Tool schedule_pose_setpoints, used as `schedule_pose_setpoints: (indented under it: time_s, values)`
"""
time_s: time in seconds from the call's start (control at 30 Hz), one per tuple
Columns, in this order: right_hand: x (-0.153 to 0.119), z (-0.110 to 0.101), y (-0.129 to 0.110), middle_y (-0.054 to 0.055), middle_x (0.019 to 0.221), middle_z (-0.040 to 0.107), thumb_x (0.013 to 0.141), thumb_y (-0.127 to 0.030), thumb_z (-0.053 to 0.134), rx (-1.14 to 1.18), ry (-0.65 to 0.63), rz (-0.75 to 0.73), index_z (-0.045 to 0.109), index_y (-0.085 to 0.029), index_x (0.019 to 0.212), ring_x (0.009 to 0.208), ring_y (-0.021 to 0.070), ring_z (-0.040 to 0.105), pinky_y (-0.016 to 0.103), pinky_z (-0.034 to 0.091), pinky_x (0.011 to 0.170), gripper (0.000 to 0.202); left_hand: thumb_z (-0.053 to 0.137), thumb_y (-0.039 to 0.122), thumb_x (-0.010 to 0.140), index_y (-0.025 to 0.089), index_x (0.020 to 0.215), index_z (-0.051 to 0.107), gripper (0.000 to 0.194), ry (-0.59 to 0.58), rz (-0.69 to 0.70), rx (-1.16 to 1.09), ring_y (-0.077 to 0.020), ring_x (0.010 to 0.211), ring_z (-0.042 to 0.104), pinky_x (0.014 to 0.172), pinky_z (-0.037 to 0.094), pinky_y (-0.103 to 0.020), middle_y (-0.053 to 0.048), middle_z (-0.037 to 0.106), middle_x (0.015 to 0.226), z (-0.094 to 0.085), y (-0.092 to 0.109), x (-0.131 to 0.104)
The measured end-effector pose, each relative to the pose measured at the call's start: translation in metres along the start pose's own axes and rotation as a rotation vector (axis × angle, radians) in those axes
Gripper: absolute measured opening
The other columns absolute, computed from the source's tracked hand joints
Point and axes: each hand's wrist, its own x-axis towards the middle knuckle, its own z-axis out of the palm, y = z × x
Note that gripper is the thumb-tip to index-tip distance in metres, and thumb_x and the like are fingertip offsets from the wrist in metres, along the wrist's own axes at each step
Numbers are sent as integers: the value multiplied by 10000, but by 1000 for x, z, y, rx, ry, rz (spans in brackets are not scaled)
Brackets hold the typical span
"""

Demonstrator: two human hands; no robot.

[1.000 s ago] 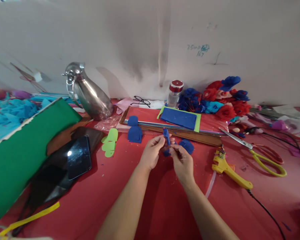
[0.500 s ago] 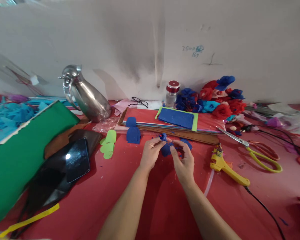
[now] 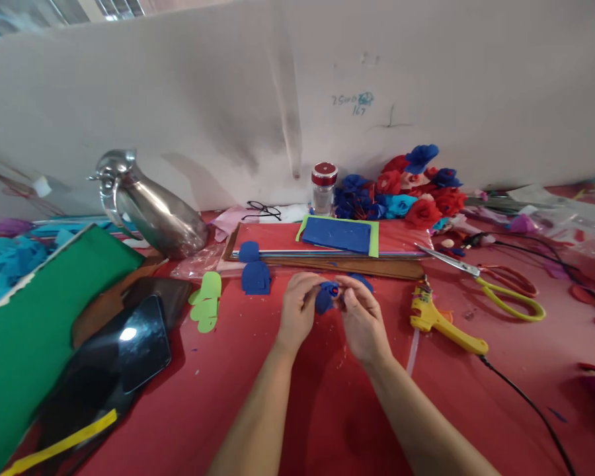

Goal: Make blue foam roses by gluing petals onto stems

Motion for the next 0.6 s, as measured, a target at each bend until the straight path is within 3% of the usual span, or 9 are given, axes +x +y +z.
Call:
schedule_pose_setpoints:
  time_s: [0.1, 0.23, 0.4, 0.6]
  values:
    - [2, 0, -3, 3, 784, 605, 721, -410, 719, 125, -10, 135, 708, -258, 893, 664, 121, 489, 257, 417, 652, 229, 466, 244, 887, 185, 846, 651, 198, -38, 33, 48, -179, 864, 572, 805, 443, -316, -70, 656, 873, 1, -2, -1]
    - [4, 1, -5, -14, 795, 604, 655, -337, 785, 188, 16, 115, 686, -242, 746, 673, 104, 481, 233, 399, 656, 165, 454, 244, 892, 187, 853, 635, 193, -112, 6, 62, -186, 864, 560, 807, 436, -329, -69, 646, 869, 3, -3, -1]
    - [4, 0, -2, -29, 629, 540, 678, -338, 766, 188, 18, 151, 659, -218, 713, 611, 102, 442, 230, 370, 619, 165, 433, 296, 906, 184, 834, 614, 225, -162, -54, 59, -182, 830, 538, 781, 426, -311, -59, 608, 835, 2, -2, -1]
    - [7, -1, -5, -25, 591, 549, 653, -339, 761, 273, -6, 262, 650, -208, 698, 575, 104, 442, 228, 358, 583, 177, 406, 344, 917, 183, 804, 580, 263, -191, -84, 58, -172, 784, 504, 730, 408, -289, -44, 552, 794, 1, -1, -1]
